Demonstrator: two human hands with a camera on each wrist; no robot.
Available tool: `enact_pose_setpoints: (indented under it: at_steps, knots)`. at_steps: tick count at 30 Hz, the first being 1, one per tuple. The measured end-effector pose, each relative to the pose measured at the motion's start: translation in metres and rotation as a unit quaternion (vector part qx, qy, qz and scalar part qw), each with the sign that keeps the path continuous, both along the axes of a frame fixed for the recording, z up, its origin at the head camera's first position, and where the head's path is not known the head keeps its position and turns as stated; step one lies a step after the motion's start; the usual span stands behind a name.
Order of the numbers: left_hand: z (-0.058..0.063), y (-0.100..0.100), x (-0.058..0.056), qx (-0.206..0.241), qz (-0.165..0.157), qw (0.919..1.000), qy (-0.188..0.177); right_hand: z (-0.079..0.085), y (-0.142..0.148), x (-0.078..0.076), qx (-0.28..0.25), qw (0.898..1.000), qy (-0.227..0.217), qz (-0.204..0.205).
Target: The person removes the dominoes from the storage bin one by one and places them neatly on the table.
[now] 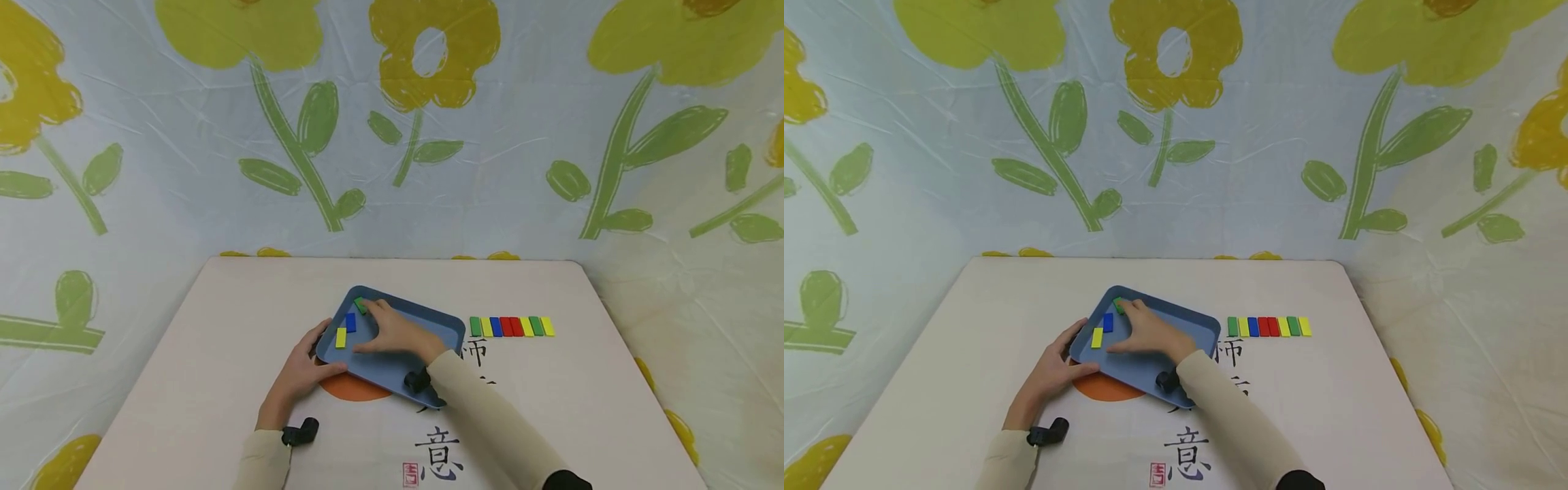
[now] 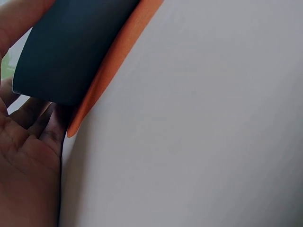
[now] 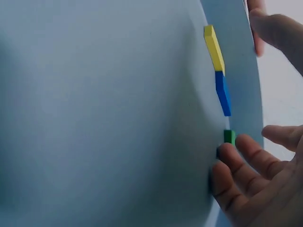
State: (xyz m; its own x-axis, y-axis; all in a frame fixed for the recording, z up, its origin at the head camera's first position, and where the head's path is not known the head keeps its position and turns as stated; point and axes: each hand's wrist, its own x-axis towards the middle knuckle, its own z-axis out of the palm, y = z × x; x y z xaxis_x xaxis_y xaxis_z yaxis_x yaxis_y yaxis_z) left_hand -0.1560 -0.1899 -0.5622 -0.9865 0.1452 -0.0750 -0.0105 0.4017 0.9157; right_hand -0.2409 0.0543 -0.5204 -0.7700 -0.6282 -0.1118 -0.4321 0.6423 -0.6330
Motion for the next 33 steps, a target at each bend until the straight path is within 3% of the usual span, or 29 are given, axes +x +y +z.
enact_pose_setpoints:
  at_steps: [8, 20, 33]
  knots:
    - [0.0, -0.001, -0.001, -0.004, 0.0, 1.0, -0.003, -0.008, -0.018, -0.012, 0.025, 1.0, 0.016, -0.009]
    - [-0.002, -0.002, -0.001, 0.0, -0.001, 1.0, 0.006, -0.006, -0.03, -0.017, 0.066, 0.997, 0.046, -0.007]
    - [-0.002, -0.001, -0.001, 0.001, 0.0, 1.0, 0.004, -0.006, -0.032, -0.017, 0.056, 0.997, 0.046, -0.015]
